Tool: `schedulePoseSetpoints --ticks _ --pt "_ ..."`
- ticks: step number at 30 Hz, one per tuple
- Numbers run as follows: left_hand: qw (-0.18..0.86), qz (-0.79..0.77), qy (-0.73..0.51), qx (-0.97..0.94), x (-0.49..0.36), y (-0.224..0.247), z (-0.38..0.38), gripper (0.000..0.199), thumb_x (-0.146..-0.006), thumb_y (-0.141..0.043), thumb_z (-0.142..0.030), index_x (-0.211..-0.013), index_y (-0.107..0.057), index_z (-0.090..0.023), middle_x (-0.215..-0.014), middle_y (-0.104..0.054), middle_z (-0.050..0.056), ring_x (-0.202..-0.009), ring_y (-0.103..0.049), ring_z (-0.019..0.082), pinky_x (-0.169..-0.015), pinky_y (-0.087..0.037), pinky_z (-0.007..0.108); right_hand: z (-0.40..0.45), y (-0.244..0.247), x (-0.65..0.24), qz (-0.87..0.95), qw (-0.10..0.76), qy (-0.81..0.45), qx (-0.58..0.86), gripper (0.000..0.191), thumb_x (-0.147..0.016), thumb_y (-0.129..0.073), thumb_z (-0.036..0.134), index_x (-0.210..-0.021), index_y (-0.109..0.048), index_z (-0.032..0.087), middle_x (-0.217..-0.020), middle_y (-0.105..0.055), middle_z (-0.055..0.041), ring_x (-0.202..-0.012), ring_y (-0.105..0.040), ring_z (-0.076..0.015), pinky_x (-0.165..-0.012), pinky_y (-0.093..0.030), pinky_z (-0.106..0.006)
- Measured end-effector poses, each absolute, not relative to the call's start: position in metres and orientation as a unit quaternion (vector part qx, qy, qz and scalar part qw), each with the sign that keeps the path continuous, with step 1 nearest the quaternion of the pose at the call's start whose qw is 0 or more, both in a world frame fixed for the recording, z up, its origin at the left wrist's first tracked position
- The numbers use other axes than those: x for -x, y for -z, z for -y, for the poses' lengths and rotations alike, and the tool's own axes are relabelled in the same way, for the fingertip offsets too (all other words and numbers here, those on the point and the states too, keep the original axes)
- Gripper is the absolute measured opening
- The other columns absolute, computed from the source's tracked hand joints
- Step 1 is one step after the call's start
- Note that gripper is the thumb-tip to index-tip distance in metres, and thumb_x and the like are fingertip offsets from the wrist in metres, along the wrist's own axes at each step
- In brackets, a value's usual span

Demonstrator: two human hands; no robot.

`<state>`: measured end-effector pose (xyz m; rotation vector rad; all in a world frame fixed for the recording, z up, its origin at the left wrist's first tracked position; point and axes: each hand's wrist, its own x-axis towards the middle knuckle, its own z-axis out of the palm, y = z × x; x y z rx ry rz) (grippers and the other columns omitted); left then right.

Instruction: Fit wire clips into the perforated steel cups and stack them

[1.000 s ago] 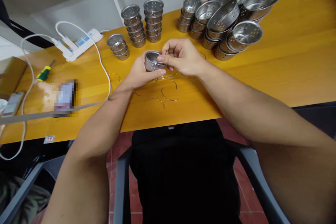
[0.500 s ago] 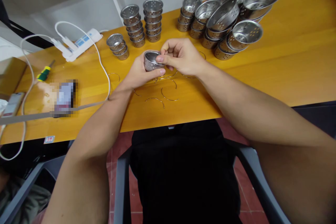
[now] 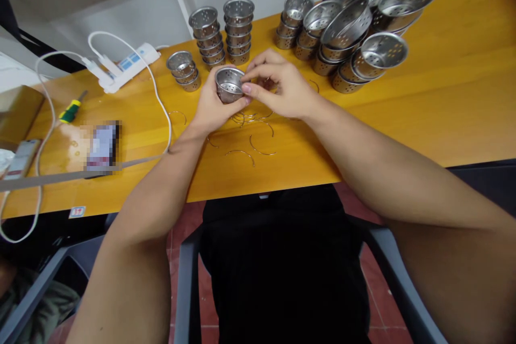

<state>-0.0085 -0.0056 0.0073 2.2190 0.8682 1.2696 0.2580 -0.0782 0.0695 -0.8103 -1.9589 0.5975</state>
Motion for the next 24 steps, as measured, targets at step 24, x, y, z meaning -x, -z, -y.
schedulePoseSetpoints --ticks 24 --pt "0.311 -0.350 -0.446 -0.763 -0.008 -0.019 0.026 0.111 -0.085 -0.106 -0.090 -0.171 -0.057 -0.040 -0.173 -0.066 0.017 -0.156 -0.075 0.041 -0.123 -0.073 0.057 0.070 -0.073 -0.266 0.749 0.476 -0.218 0.406 0.063 -0.097 -0.090 0.098 -0.120 -0.086 0.039 -0.153 -0.078 -0.0130 -0.153 -0.062 -0.0488 -0.133 -0.060 -0.071"
